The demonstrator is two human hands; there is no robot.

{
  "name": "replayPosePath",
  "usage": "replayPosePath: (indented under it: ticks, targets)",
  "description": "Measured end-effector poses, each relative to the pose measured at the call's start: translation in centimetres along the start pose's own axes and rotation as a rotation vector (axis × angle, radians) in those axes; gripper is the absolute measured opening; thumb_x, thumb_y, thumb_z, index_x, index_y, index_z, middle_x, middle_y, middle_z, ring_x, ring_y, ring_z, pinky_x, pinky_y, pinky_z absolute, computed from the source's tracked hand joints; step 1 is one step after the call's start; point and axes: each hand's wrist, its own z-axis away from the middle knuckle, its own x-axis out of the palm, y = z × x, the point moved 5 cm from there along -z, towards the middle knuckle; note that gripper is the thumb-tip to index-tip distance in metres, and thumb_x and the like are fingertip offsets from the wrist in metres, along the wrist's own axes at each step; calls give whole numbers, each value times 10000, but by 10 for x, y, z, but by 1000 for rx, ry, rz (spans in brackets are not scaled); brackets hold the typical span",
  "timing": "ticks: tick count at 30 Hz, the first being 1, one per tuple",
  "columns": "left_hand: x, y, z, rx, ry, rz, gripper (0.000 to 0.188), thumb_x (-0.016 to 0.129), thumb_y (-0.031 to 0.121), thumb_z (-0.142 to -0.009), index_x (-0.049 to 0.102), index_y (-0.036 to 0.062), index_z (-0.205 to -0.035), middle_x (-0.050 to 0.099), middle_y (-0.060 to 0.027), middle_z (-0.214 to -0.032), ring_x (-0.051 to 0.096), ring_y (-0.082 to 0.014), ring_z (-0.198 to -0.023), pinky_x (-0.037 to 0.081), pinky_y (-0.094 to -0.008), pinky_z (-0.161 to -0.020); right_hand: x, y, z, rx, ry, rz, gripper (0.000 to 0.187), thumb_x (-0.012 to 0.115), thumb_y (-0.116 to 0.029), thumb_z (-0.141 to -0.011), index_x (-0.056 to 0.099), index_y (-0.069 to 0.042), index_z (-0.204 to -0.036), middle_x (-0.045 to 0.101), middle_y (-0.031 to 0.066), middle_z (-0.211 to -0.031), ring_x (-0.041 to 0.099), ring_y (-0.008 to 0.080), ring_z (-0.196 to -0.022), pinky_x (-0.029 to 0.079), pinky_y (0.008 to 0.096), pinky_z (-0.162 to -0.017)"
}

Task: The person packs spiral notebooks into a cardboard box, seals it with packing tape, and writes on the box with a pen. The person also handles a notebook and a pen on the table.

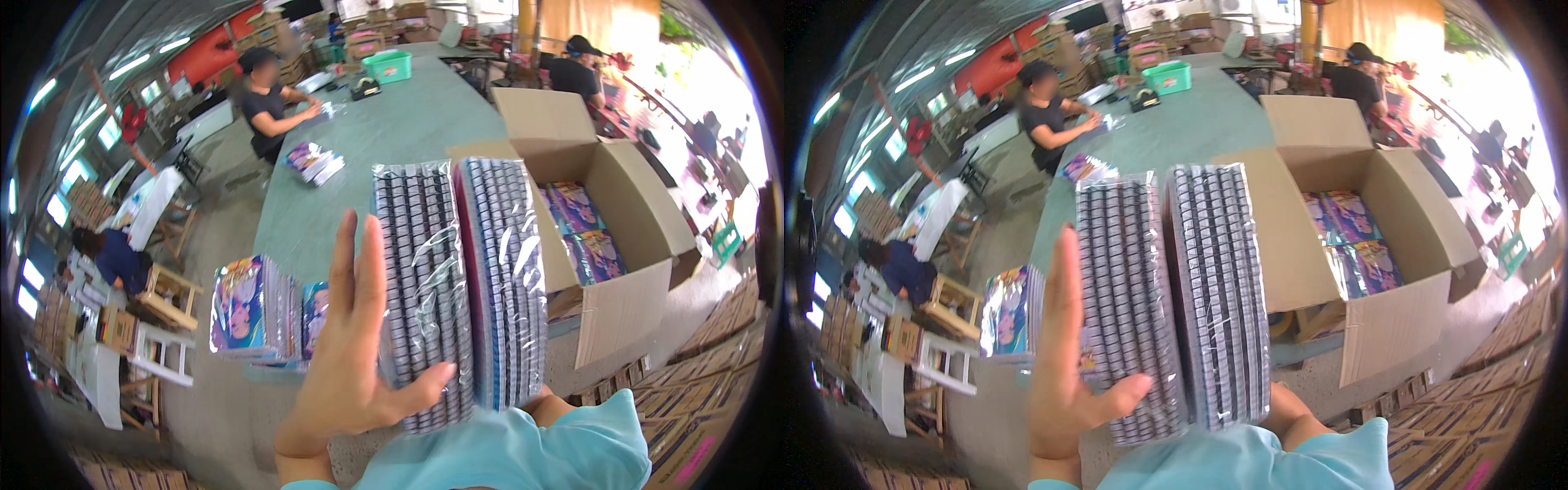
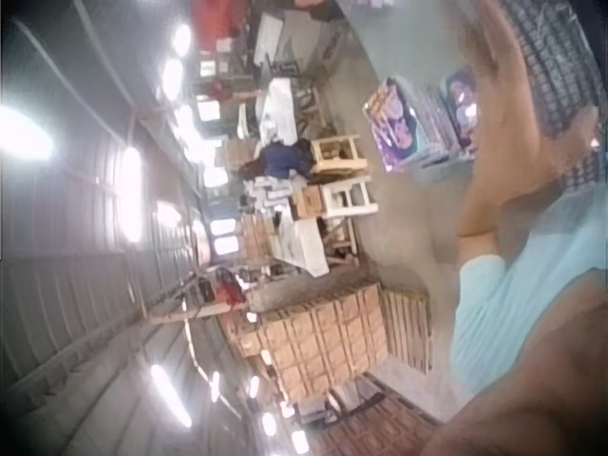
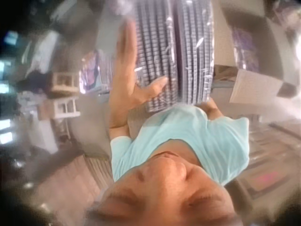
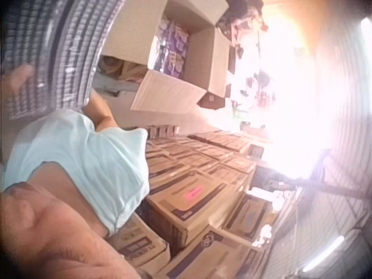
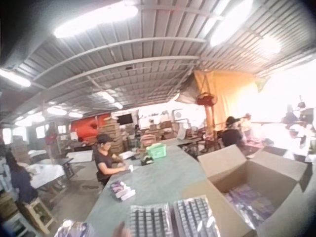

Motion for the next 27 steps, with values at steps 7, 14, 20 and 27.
replayPosePath:
  ticks: [7, 14, 20, 27]
  targets:
    - [74, 8, -43, -129, 131, 827, 1154, 773, 154, -627, 8, 28, -1482, 324, -199, -1438, 393, -274, -1287, 311, -365, -1061, 4, -154, 49, -308, 182, 181, 486, 537, -452, -871, 577, -26, -1102, 658, 120, -953, 658, 227, -811, 552, 358, -729]
    - [163, -65, -16, -450, 409, 1214, 945, 754, 157, -625, 266, -32, -1412, 514, -175, -1226, 561, -256, -1061, 474, -360, -891, -9, -377, 51, -653, 301, 907, 575, 606, -111, -836, 391, 22, -1352, 638, 105, -991, 637, 144, -784, 538, 278, -712]
    - [173, -78, 10, -426, 686, 1225, 631, 560, 195, -777, 374, -63, -1323, 525, -184, -1224, 565, -294, -1068, 471, -387, -919, -99, -444, -53, -329, 375, 1128, 527, 639, -70, -811, 463, 10, -1301, 642, 90, -934, 633, 148, -752, 528, 270, -665]
    - [200, -45, 5, -385, 742, 1253, 614, 526, 207, -815, 345, -38, -1348, 481, -181, -1285, 495, -307, -1167, 410, -445, -990, -251, -356, -207, 215, 175, 2465, 1061, 410, -737, -809, 49, 18, -1461, 254, 299, -1451, 292, 387, -1349, 287, 466, -1074]
